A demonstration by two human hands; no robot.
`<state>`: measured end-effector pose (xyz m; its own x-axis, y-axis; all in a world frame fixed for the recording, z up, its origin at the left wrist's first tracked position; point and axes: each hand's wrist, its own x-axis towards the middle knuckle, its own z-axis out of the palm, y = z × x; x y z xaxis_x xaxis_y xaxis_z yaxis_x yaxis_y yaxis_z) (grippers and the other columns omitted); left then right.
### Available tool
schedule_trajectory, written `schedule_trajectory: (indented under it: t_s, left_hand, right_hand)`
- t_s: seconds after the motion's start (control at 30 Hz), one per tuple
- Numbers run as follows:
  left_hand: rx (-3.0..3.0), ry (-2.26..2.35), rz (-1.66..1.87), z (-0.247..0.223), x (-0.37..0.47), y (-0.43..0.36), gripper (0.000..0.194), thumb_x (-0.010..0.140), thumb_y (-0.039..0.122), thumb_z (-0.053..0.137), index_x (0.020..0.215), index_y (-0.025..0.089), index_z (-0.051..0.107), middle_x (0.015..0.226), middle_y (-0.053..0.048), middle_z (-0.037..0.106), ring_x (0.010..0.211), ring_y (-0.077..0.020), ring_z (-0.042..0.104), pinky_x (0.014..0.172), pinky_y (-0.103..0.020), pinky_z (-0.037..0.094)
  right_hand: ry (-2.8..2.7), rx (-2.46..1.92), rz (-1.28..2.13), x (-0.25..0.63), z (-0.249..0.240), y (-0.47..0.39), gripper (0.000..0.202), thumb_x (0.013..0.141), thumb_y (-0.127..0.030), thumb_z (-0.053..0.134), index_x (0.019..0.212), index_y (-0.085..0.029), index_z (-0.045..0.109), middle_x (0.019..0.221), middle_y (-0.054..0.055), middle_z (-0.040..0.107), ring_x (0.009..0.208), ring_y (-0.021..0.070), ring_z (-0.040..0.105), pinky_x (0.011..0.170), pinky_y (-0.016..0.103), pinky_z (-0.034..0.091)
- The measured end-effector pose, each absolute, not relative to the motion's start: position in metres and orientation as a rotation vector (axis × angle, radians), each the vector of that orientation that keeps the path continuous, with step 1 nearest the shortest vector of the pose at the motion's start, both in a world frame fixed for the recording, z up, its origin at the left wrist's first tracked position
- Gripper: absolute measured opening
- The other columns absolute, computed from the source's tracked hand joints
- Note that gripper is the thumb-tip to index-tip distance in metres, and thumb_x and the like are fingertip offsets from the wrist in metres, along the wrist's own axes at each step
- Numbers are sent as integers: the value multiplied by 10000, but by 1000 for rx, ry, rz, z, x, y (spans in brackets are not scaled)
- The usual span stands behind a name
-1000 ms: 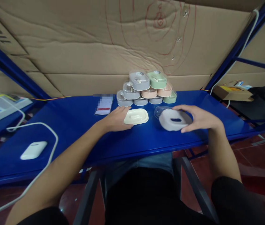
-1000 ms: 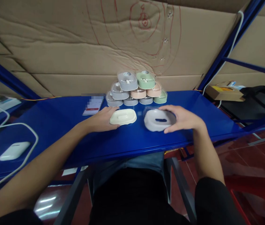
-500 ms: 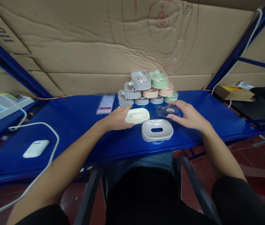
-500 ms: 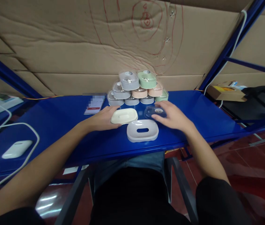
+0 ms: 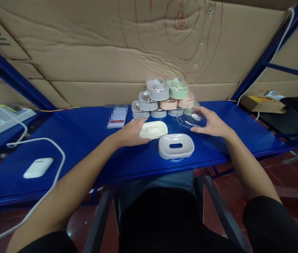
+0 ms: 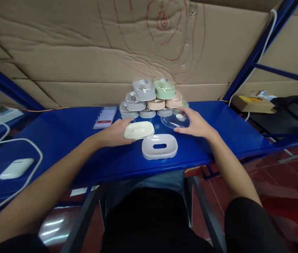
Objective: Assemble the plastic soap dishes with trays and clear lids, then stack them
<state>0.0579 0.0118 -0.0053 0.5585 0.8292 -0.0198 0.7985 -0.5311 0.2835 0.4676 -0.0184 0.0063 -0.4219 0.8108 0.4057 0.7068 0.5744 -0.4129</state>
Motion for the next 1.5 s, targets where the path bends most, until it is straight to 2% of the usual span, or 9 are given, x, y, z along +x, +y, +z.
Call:
schedule_trajectory:
  t_s: [0.17,0.3,0.43,0.67,0.83,1.0,1.1,1.27,1.5]
  left_hand:
    - [2520,1316,249,-7,57,14,1136,802,648,790,1742,130,420,1734,-279,538,1608,-563,485,1301,-709,440]
    - [2534,1289,289,-12,55,16,1124,803,660,799,1724,127,439,1693,-292,569,1567,-572,522,1256,-721,476]
    - [2574,1274,318,-16,53,18,1082,823,671,799,1718,174,449,1653,-266,611,1526,-552,567,1222,-698,510]
    - [2525,1272,331,-16,53,18,1108,796,651,830,1722,176,451,1683,-260,592,1576,-563,521,1271,-705,454]
    - [2498,1279,347,-15,54,17,1147,775,636,856,1730,153,442,1680,-274,583,1591,-566,498,1276,-713,446]
    - [2401,1120,484,-20,63,10,1257,707,640,949,1744,192,399,1559,-218,673,1545,-512,553,1273,-674,476]
    - [2356,1066,571,-30,72,6,1285,707,619,976,1749,186,362,1629,-243,611,1564,-509,536,1290,-694,463]
    - [2284,1111,657,-45,76,9,1440,649,650,1027,1784,196,264,1745,-293,480,1610,-551,501,1289,-736,464]
    - [2327,1093,601,-39,72,10,1417,658,623,1016,1788,207,269,1761,-284,490,1625,-532,509,1322,-717,441]
  right_hand:
    - [-2462,-939,422,430,17,-58,1013,830,-641,950,1677,-274,531,1540,157,731,1371,396,743,1193,593,604]
    - [-2550,-988,403,405,11,-75,1059,831,-576,945,1735,-287,475,1625,172,660,1466,423,678,1228,616,579]
    - [-2569,-1019,384,401,8,-76,1053,842,-546,928,1744,-272,460,1637,188,635,1459,430,671,1207,613,596]
    - [-2605,-1062,392,395,5,-76,1016,846,-516,916,1723,-242,482,1607,198,632,1432,428,682,1182,589,616]
    - [-2620,-1072,399,398,5,-77,1093,798,-568,973,1727,-265,485,1566,184,666,1388,433,706,1142,598,633]
    - [-2469,-1022,331,393,19,-56,1140,806,-680,956,1743,-269,452,1685,204,593,1493,465,642,1241,655,557]
    - [-2448,-1086,318,377,22,-33,1137,796,-661,955,1733,-250,458,1690,214,584,1495,478,637,1232,671,562]
    - [-2559,-1140,400,356,13,-12,1155,766,-641,968,1732,-260,463,1634,193,624,1431,480,673,1174,660,603]
    - [-2597,-1135,313,357,-2,-9,1201,786,-660,964,1783,-274,417,1664,188,585,1469,482,638,1177,636,602]
